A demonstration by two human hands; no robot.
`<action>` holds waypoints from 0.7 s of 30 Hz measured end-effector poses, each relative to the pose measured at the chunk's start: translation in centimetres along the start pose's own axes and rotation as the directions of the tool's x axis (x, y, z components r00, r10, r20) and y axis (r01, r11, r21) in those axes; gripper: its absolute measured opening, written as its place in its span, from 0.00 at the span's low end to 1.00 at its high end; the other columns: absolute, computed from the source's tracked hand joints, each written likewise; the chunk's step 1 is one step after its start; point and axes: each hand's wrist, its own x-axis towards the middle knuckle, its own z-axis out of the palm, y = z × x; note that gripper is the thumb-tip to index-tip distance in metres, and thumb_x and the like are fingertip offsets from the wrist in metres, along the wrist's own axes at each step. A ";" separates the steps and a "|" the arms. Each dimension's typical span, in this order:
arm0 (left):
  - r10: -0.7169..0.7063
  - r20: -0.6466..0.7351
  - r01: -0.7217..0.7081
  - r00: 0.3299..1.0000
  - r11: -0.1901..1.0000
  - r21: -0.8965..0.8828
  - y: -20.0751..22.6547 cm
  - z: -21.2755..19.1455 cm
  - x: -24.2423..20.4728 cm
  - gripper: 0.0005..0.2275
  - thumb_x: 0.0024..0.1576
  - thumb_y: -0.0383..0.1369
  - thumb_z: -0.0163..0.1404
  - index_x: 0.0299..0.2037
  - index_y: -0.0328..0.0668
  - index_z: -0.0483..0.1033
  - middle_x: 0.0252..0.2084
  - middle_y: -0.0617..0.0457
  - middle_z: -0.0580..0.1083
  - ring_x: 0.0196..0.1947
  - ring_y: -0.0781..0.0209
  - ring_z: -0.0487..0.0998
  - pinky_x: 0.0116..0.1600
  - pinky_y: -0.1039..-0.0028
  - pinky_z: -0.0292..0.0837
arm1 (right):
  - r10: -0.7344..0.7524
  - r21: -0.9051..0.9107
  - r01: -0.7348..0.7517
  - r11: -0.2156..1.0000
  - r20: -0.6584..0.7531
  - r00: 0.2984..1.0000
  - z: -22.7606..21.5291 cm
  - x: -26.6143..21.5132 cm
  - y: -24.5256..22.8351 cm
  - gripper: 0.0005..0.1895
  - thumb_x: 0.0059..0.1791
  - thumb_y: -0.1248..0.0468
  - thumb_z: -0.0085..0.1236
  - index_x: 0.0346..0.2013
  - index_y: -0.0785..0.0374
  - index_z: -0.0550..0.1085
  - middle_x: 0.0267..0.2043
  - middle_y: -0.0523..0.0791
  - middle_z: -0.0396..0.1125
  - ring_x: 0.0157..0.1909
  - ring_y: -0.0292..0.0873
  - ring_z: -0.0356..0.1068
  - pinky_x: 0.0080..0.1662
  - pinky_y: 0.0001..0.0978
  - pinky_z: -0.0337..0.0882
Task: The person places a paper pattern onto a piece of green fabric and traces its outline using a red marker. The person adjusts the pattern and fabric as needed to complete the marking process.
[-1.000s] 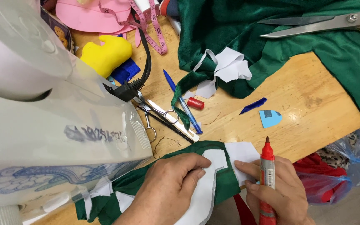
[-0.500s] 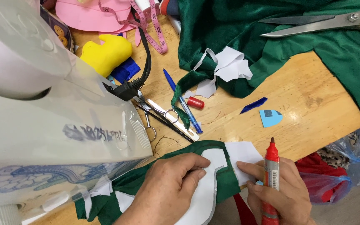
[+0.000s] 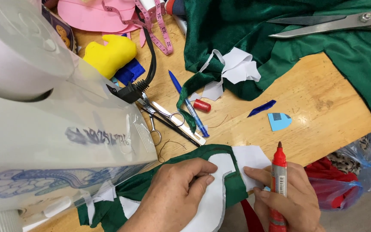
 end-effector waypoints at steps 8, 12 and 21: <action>0.071 -0.020 -0.071 0.997 0.997 0.023 -0.3 0.2 0.0 0.10 0.59 0.38 0.51 0.46 0.56 0.83 0.46 0.66 0.86 0.47 0.64 0.86 0.51 0.70 0.77 | 0.032 0.030 -0.031 0.999 -0.036 0.999 0.2 0.4 -0.7 0.04 0.47 0.63 0.60 0.33 0.54 0.72 0.50 0.47 0.77 0.50 0.50 0.75 0.59 0.53 0.70; 0.083 -0.021 -0.083 0.996 0.996 0.028 -0.4 0.2 0.0 0.10 0.59 0.38 0.51 0.46 0.56 0.83 0.46 0.65 0.86 0.46 0.64 0.86 0.51 0.70 0.77 | 0.022 0.048 -0.021 0.999 -0.033 0.999 0.2 0.3 -0.6 0.05 0.47 0.64 0.60 0.34 0.54 0.71 0.50 0.47 0.77 0.49 0.50 0.75 0.59 0.54 0.69; 0.081 0.009 -0.081 0.997 0.996 0.047 -0.4 0.0 0.1 0.11 0.60 0.39 0.50 0.47 0.56 0.83 0.48 0.65 0.85 0.48 0.62 0.85 0.52 0.68 0.76 | 0.024 0.015 -0.024 1.000 0.009 1.000 0.3 0.1 0.0 0.06 0.46 0.65 0.62 0.32 0.53 0.72 0.51 0.46 0.77 0.50 0.51 0.75 0.59 0.54 0.69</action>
